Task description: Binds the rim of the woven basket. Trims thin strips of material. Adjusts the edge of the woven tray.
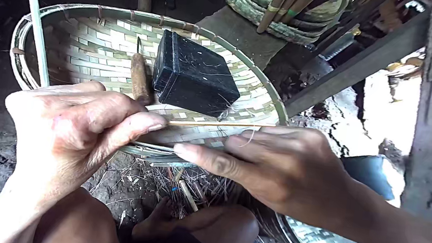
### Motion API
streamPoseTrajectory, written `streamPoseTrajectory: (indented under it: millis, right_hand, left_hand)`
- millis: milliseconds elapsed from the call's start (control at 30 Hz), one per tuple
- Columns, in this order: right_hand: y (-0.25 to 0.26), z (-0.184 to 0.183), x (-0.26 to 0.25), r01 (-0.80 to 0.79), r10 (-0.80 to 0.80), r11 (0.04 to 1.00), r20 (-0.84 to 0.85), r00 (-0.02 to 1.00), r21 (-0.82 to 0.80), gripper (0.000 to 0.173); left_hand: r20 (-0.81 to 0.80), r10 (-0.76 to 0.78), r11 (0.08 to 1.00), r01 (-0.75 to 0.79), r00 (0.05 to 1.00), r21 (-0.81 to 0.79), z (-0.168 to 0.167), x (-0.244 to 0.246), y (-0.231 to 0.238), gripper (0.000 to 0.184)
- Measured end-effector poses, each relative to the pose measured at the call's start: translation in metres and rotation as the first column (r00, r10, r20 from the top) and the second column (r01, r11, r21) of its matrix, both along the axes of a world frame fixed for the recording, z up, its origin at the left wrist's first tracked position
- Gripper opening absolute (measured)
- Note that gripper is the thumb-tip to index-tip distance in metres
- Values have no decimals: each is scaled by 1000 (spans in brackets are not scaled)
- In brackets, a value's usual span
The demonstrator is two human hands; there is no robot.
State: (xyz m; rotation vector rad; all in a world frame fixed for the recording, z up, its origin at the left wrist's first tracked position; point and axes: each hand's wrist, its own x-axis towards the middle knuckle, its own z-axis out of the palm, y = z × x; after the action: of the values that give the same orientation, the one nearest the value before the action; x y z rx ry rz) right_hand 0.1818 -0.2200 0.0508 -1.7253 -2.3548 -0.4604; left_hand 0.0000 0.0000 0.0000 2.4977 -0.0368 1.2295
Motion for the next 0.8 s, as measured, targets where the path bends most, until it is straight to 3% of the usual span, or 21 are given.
streamPoseTrajectory:
  millis: [233, 400, 800]
  right_hand:
    - [-17, 10, 16, 30, -30, 998, -15, 999, -58, 43]
    - [3, -6, 2, -14, 14, 1000, -20, 1000, -26, 44]
    - [-8, -6, 34, -18, 19, 1000, -80, 997, 11, 42]
  left_hand:
    - [32, -11, 1000, 11, 999, 18, -4, 2, -5, 43]
    - [54, 26, 999, -29, 998, 43, -6, 3, -4, 44]
    - [89, 20, 999, -23, 996, 32, -12, 7, -2, 51]
